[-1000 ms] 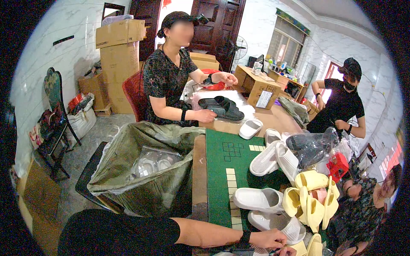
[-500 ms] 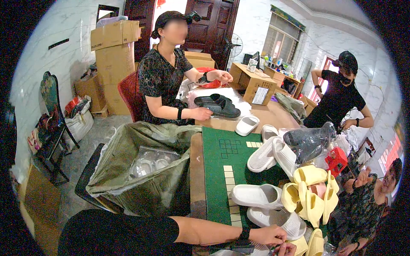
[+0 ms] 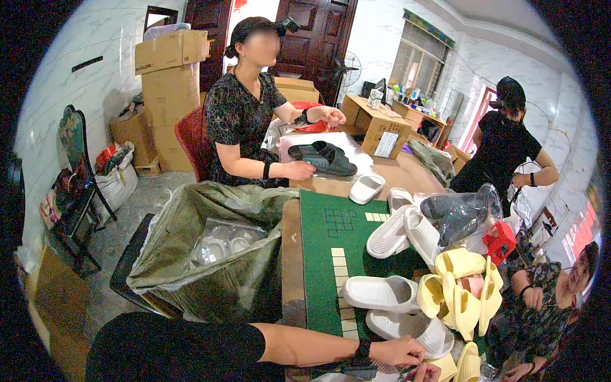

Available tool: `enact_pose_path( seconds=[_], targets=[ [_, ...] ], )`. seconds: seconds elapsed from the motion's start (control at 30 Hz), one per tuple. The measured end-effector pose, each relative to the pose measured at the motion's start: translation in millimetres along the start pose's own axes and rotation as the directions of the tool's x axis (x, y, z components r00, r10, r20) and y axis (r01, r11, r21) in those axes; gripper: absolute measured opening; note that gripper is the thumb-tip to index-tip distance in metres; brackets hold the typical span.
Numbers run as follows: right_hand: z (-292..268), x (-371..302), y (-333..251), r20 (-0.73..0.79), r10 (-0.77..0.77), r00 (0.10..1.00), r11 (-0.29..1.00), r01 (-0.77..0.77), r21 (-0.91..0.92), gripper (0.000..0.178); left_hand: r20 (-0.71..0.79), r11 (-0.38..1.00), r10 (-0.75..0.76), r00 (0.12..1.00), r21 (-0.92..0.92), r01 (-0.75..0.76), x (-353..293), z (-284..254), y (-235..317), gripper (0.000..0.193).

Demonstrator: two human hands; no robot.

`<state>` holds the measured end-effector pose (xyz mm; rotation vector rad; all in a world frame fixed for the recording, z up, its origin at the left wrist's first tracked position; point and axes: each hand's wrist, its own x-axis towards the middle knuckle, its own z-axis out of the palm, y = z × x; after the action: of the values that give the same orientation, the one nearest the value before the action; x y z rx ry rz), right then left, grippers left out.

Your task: Manually assembling and finishing various styles of foam sandals at a group work table.

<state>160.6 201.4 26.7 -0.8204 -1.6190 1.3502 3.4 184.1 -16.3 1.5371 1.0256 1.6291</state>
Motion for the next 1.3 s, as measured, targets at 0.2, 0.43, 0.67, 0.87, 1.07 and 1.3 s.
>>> enact_pose_path(
  seconds=[0.2, 0.43, 0.67, 0.87, 1.07, 1.3],
  targets=[
    [-1, 3, 5, -0.026, -0.065, 0.998, 0.998, 0.065, 0.016, 0.021, -0.011, 1.000, 0.000, 1.000, 0.003, 0.000, 0, 0, 3, 0.012],
    [1, 2, 11, 0.018, 0.025, 1.000, 0.999, -0.026, 0.037, 0.019, -0.014, 1.000, 0.021, 1.000, -0.002, -0.021, -3, -1, 2, 0.010],
    [-22, 19, 47, -0.102, -0.137, 0.985, 0.990, 0.139, 0.020, 0.013, 0.031, 0.993, -0.109, 0.994, -0.030, 0.110, -1, 4, 16, 0.016],
    [-8, 8, 23, -0.047, 0.023, 0.999, 1.000, -0.024, -0.008, 0.012, 0.055, 0.983, 0.065, 0.996, 0.169, -0.074, 0, -7, 1, 0.014],
    [7, 7, 14, -0.015, 0.018, 1.000, 0.994, -0.016, 0.109, 0.006, 0.066, 0.972, -0.226, 0.972, 0.078, 0.220, -7, -19, 17, 0.012],
    [-1, 5, 14, 0.006, 0.056, 0.998, 0.996, -0.056, 0.076, 0.008, 0.059, 0.980, -0.197, 0.979, 0.034, 0.195, -5, -9, 20, 0.011]
  ],
)
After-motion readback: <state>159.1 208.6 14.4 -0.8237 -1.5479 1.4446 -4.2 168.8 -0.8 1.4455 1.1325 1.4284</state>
